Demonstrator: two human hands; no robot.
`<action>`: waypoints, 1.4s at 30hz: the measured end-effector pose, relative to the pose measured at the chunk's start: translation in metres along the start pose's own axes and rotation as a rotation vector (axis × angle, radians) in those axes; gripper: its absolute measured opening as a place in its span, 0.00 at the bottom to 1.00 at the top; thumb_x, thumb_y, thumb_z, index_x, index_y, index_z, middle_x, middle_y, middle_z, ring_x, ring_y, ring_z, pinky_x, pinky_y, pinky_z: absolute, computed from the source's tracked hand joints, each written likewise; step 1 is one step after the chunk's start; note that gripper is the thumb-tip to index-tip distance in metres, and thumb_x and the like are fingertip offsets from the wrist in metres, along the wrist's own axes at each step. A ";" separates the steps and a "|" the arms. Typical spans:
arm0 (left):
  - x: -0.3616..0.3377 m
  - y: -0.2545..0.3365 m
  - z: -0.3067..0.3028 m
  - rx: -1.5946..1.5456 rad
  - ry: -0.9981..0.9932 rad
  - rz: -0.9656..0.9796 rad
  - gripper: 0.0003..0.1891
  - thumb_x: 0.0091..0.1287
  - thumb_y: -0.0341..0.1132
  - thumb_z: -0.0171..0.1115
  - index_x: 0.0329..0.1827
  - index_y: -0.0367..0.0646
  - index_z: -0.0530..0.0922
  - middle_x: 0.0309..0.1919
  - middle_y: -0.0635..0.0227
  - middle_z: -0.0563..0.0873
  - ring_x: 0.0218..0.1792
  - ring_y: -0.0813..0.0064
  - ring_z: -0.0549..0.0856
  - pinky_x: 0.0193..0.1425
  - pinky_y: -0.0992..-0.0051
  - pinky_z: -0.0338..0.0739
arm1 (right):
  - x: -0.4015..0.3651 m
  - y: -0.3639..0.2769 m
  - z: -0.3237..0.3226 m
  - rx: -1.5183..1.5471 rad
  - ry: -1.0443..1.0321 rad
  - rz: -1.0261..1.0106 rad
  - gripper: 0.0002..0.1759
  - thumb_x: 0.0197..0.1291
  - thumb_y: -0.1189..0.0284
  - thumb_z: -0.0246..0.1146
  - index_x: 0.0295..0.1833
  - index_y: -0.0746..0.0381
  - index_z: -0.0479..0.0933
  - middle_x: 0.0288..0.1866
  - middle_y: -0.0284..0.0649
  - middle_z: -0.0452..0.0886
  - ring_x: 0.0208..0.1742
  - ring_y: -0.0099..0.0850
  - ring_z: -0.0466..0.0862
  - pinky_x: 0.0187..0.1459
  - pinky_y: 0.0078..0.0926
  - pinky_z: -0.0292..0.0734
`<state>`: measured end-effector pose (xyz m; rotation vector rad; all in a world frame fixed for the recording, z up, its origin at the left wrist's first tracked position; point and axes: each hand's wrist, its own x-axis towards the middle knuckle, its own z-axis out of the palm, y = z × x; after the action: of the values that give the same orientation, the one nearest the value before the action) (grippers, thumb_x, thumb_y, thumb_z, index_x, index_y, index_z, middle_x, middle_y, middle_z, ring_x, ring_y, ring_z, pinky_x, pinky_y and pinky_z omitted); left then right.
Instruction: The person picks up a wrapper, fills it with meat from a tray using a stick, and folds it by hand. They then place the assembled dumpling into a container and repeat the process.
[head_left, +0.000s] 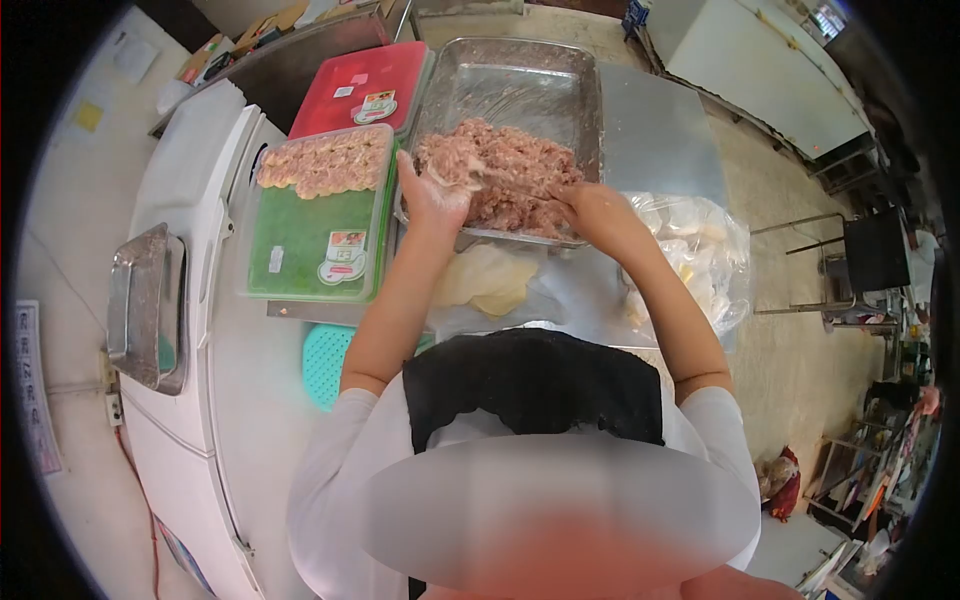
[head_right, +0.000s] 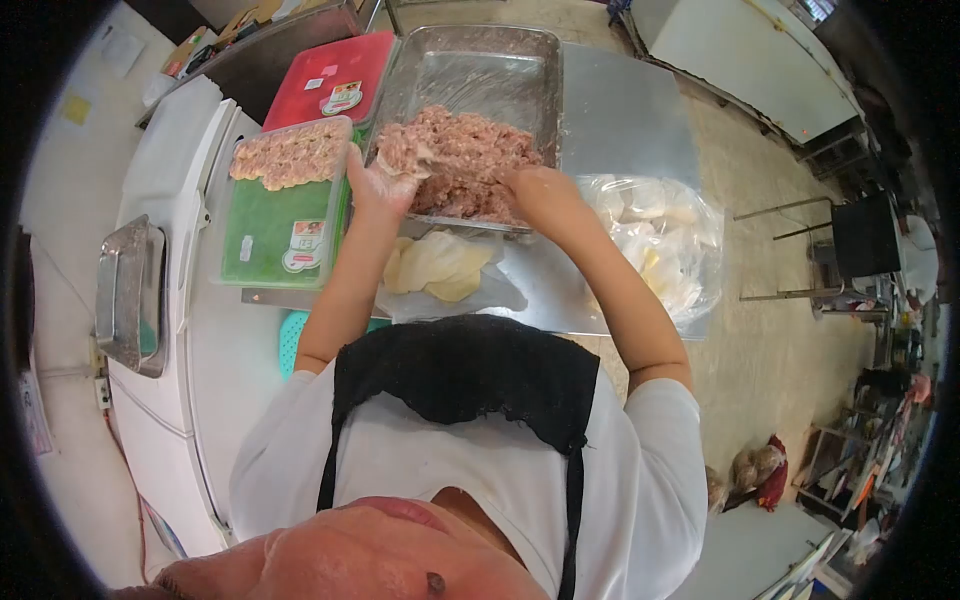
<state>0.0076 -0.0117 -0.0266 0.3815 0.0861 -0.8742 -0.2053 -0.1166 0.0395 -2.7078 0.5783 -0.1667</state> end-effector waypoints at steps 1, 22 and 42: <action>0.000 -0.004 0.002 0.019 0.003 -0.001 0.40 0.66 0.65 0.45 0.67 0.36 0.63 0.66 0.50 0.69 0.66 0.48 0.68 0.72 0.45 0.55 | -0.004 0.001 -0.009 -0.107 -0.053 0.015 0.15 0.63 0.67 0.58 0.52 0.62 0.79 0.40 0.51 0.82 0.42 0.50 0.81 0.43 0.42 0.77; -0.052 -0.015 0.069 1.128 -0.222 0.186 0.34 0.59 0.28 0.64 0.70 0.41 0.62 0.62 0.57 0.72 0.59 0.68 0.76 0.66 0.68 0.70 | 0.018 0.075 -0.040 0.650 -0.285 -0.021 0.17 0.68 0.63 0.52 0.38 0.65 0.80 0.22 0.46 0.75 0.26 0.37 0.77 0.32 0.34 0.72; -0.025 0.009 0.047 1.948 -0.503 -0.083 0.25 0.50 0.37 0.74 0.51 0.39 0.79 0.45 0.64 0.84 0.43 0.74 0.82 0.53 0.73 0.75 | 0.039 0.108 0.003 0.267 -0.078 -0.345 0.18 0.64 0.59 0.58 0.52 0.57 0.80 0.44 0.48 0.83 0.44 0.47 0.82 0.46 0.38 0.76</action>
<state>-0.0054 -0.0057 0.0257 1.9295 -1.3227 -0.8639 -0.2098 -0.2233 -0.0024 -2.5158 0.0555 -0.2096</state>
